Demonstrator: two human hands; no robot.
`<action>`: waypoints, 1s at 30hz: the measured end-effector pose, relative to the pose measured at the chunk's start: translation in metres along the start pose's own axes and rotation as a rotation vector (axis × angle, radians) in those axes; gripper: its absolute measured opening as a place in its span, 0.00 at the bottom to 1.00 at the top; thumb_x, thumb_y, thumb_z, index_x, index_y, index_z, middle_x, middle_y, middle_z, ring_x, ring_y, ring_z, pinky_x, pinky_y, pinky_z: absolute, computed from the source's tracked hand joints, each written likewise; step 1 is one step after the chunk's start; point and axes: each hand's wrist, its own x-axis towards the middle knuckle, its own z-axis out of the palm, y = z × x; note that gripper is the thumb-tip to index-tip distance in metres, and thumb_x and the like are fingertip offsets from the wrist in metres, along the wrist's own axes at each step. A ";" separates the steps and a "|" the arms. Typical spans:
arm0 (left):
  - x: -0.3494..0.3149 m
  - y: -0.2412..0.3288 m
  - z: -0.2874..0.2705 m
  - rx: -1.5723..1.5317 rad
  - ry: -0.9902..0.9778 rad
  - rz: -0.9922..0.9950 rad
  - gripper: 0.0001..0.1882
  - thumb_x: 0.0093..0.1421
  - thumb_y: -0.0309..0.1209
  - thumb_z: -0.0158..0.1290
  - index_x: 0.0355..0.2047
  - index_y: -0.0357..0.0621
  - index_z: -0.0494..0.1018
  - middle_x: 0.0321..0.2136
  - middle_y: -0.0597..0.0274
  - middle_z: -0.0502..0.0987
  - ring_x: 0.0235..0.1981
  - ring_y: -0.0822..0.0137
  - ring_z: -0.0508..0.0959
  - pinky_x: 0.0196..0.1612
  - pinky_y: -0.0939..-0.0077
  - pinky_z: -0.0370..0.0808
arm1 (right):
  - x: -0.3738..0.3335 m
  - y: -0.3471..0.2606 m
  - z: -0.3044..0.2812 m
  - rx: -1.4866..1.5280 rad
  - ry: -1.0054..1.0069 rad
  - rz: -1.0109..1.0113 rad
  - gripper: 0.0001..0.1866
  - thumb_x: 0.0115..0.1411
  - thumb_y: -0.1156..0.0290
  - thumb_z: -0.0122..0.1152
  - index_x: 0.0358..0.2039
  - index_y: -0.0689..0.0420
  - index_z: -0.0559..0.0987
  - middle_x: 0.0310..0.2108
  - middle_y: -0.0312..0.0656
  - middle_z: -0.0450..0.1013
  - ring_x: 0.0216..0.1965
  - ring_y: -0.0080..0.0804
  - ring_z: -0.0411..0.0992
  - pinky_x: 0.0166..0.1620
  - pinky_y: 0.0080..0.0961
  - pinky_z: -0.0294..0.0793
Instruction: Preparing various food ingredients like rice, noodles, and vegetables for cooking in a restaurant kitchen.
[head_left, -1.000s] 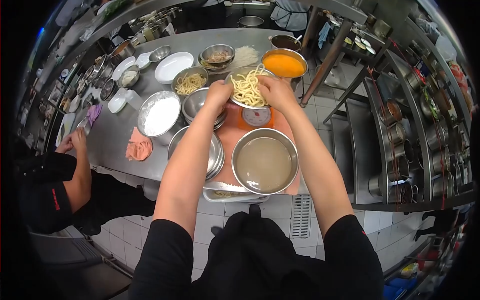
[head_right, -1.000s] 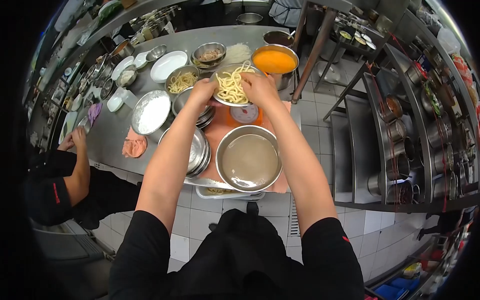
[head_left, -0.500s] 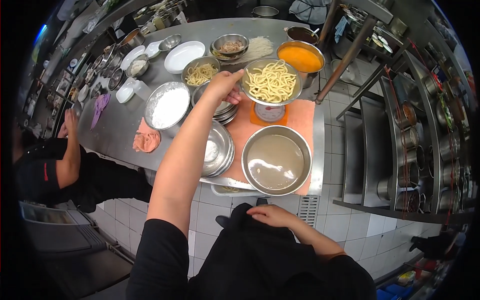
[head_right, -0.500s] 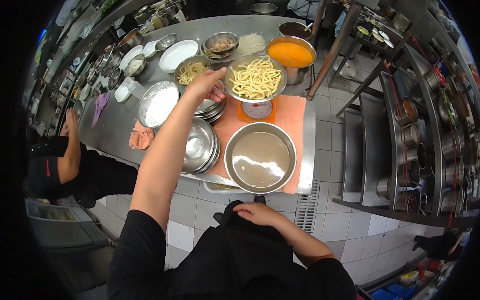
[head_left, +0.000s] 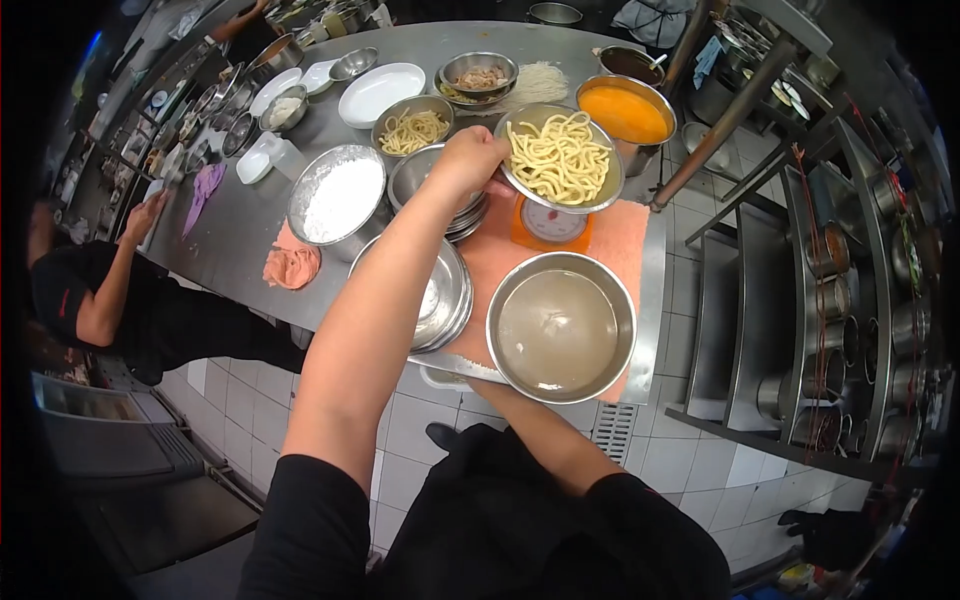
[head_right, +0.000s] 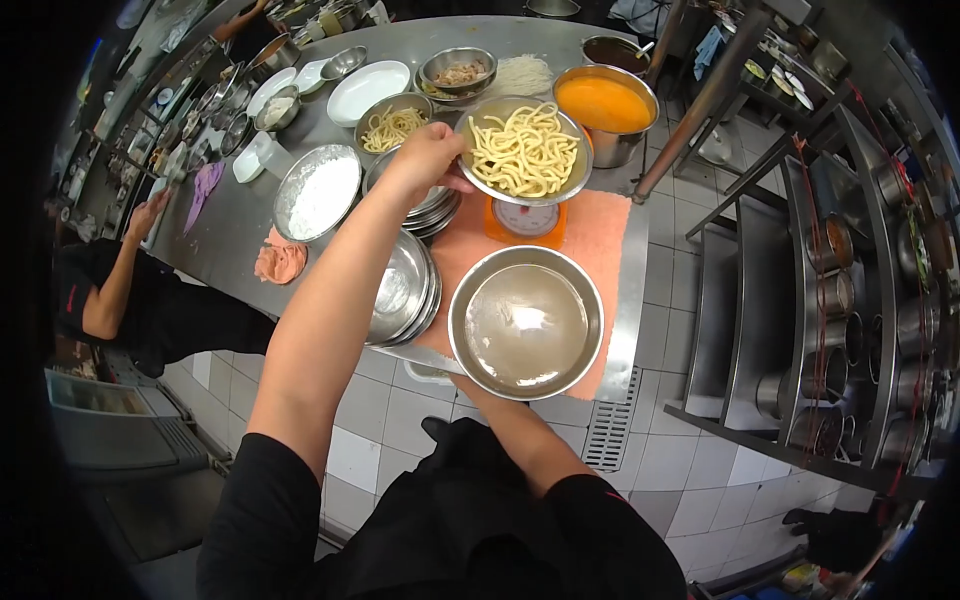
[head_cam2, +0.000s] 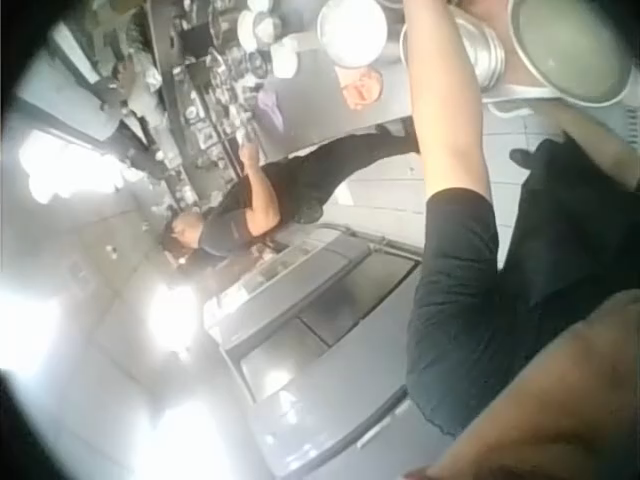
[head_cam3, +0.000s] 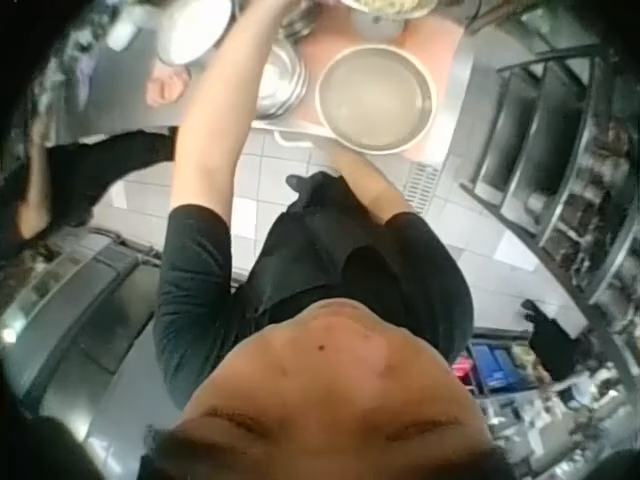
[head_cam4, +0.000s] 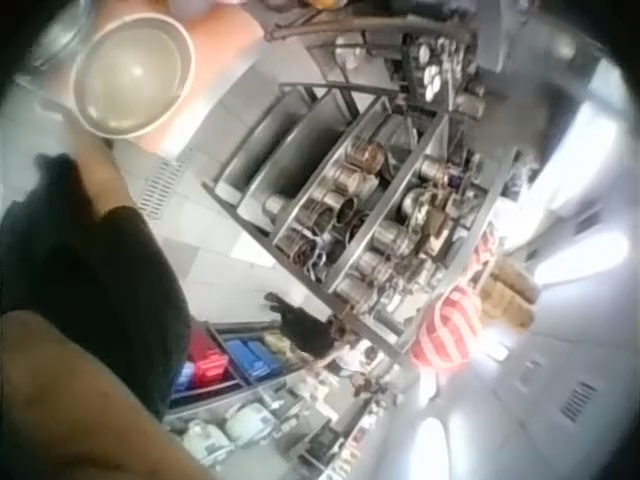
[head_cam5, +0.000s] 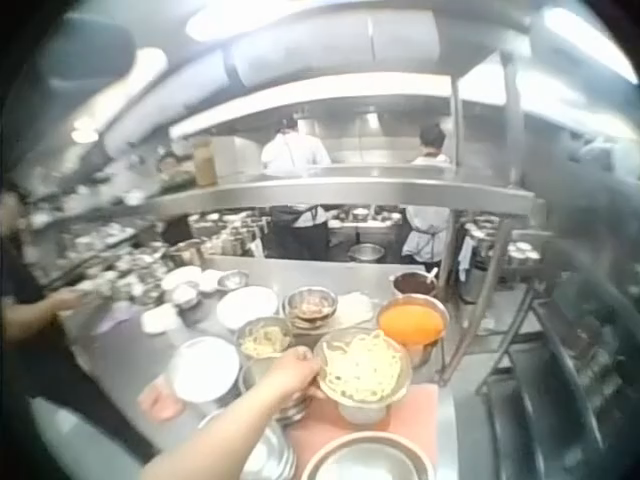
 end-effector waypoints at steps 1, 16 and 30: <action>-0.009 0.008 0.002 0.031 0.015 0.053 0.10 0.58 0.30 0.51 0.28 0.35 0.65 0.24 0.52 0.74 0.19 0.62 0.79 0.17 0.73 0.79 | 0.006 -0.003 -0.002 0.027 0.008 0.030 0.15 0.60 0.63 0.53 0.43 0.58 0.77 0.38 0.47 0.76 0.38 0.44 0.74 0.43 0.39 0.72; -0.391 -0.148 -0.162 -0.031 0.711 -0.137 0.05 0.55 0.25 0.50 0.23 0.45 0.66 0.18 0.72 0.68 0.18 0.81 0.65 0.21 0.84 0.62 | -0.018 0.040 -0.058 0.329 -0.225 0.295 0.15 0.59 0.63 0.56 0.42 0.59 0.76 0.36 0.44 0.75 0.37 0.37 0.73 0.42 0.36 0.72; -0.408 -0.446 -0.103 0.018 0.406 -0.393 0.08 0.54 0.30 0.53 0.25 0.38 0.68 0.17 0.59 0.73 0.16 0.70 0.75 0.20 0.74 0.72 | -0.141 -0.122 -0.078 1.066 -0.282 0.295 0.07 0.64 0.71 0.55 0.38 0.60 0.73 0.24 0.37 0.68 0.23 0.25 0.68 0.28 0.23 0.71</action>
